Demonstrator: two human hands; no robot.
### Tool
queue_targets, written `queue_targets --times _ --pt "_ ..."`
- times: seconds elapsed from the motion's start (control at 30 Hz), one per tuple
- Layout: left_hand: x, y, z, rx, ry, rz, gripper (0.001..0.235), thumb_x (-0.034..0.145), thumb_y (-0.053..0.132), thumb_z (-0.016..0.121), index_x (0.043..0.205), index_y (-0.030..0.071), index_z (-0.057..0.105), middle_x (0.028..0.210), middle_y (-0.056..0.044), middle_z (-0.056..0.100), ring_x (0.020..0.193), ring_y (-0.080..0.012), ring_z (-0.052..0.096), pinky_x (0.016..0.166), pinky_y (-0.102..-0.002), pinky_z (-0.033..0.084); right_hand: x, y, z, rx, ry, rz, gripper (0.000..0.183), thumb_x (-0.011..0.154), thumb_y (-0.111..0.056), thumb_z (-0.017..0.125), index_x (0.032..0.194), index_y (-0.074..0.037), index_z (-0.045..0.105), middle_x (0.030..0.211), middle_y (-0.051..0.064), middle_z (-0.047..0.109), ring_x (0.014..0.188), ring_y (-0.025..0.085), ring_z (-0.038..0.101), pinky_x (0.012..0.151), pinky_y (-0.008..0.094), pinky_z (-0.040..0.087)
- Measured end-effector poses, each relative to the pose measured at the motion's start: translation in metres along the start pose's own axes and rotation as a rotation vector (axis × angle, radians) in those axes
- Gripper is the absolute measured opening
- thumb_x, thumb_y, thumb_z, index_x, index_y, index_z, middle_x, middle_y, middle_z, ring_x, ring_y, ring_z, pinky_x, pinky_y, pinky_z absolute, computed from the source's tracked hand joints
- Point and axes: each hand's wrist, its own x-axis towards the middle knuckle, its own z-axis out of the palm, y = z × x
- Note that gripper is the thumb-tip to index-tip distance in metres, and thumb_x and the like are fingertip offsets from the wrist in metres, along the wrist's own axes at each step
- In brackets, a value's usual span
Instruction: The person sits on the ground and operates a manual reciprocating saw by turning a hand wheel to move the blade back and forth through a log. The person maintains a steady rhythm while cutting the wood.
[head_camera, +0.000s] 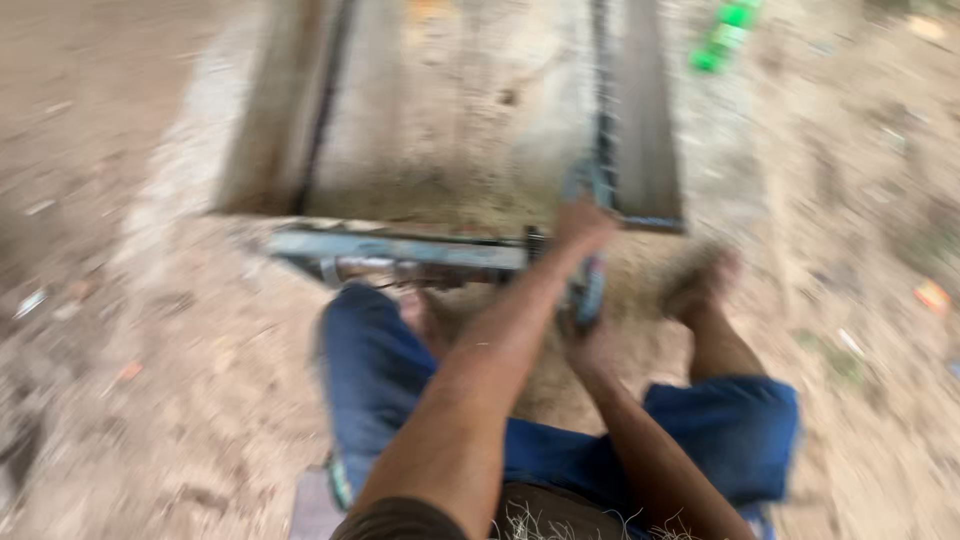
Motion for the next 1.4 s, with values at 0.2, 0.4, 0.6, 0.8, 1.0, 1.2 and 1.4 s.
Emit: queue_targets --times 0.2,0.4,0.6,0.8,1.0,1.2,1.4 --pt "-0.069 0.033 -0.05 -0.082 0.106 -0.039 0.091 0.094 0.044 0.058 0.155 -0.015 0.024 0.12 -0.033 0.067 0.114 -0.0438 0.064 0.102 -0.05 0.053 -0.001 0.058 0.003 0.17 -0.161 0.111 0.053 0.093 -0.026 0.074 0.137 0.001 0.059 0.124 0.016 0.071 0.112 0.021 0.067 0.093 0.034 0.053" --pt "-0.121 0.033 -0.04 -0.241 0.183 0.071 0.089 0.092 0.041 0.049 0.157 -0.014 0.023 0.129 -0.045 0.056 0.079 -0.0438 0.075 0.08 -0.05 0.065 0.027 0.078 -0.013 -0.161 -0.599 -0.037 0.055 0.084 -0.026 0.078 0.131 -0.004 0.059 0.114 0.013 0.077 0.105 0.022 0.074 0.088 0.035 0.062" --pt "-0.145 0.012 -0.001 -0.104 0.145 0.178 0.082 0.105 0.039 0.048 0.163 -0.014 0.027 0.116 -0.029 0.069 0.094 -0.0392 0.074 0.092 -0.047 0.062 0.062 0.072 -0.066 -0.438 -0.799 -0.108 0.037 0.084 -0.024 0.079 0.116 -0.007 0.073 0.11 0.009 0.081 0.098 0.018 0.078 0.086 0.029 0.064" --pt "-0.168 0.004 -0.015 -0.157 0.07 0.2 0.061 0.087 0.038 0.063 0.131 -0.002 0.051 0.111 -0.019 0.07 0.099 -0.0304 0.074 0.087 -0.044 0.064 0.116 0.046 -0.123 -0.483 -0.979 0.213 0.033 0.089 -0.025 0.069 0.118 -0.013 0.078 0.107 0.008 0.081 0.094 0.022 0.078 0.087 0.032 0.063" --pt "-0.179 -0.004 -0.023 -0.22 0.236 0.298 0.062 0.083 0.042 0.073 0.129 0.004 0.056 0.117 -0.02 0.067 0.105 -0.0402 0.07 0.094 -0.05 0.058 0.157 -0.017 -0.115 -0.214 -0.444 0.16 0.061 0.084 -0.042 0.074 0.133 -0.006 0.067 0.117 0.017 0.073 0.103 0.029 0.069 0.085 0.04 0.056" --pt "-0.179 -0.015 -0.012 -0.156 0.261 0.387 0.086 0.085 0.047 0.075 0.147 -0.004 0.044 0.144 -0.028 0.055 0.13 -0.0427 0.057 0.106 -0.046 0.05 0.19 -0.045 -0.048 -0.112 -0.236 0.256 0.06 0.09 -0.04 0.079 0.127 0.005 0.063 0.103 0.017 0.074 0.088 0.024 0.069 0.071 0.036 0.054" --pt "-0.187 -0.014 -0.016 -0.199 0.255 0.407 0.084 0.089 0.048 0.073 0.146 -0.005 0.041 0.141 -0.028 0.057 0.131 -0.0423 0.058 0.109 -0.047 0.05 0.17 -0.042 -0.011 0.275 -0.097 0.407 0.032 0.085 -0.007 0.069 0.113 0.004 0.061 0.087 0.014 0.073 0.072 0.022 0.074 0.057 0.034 0.058"
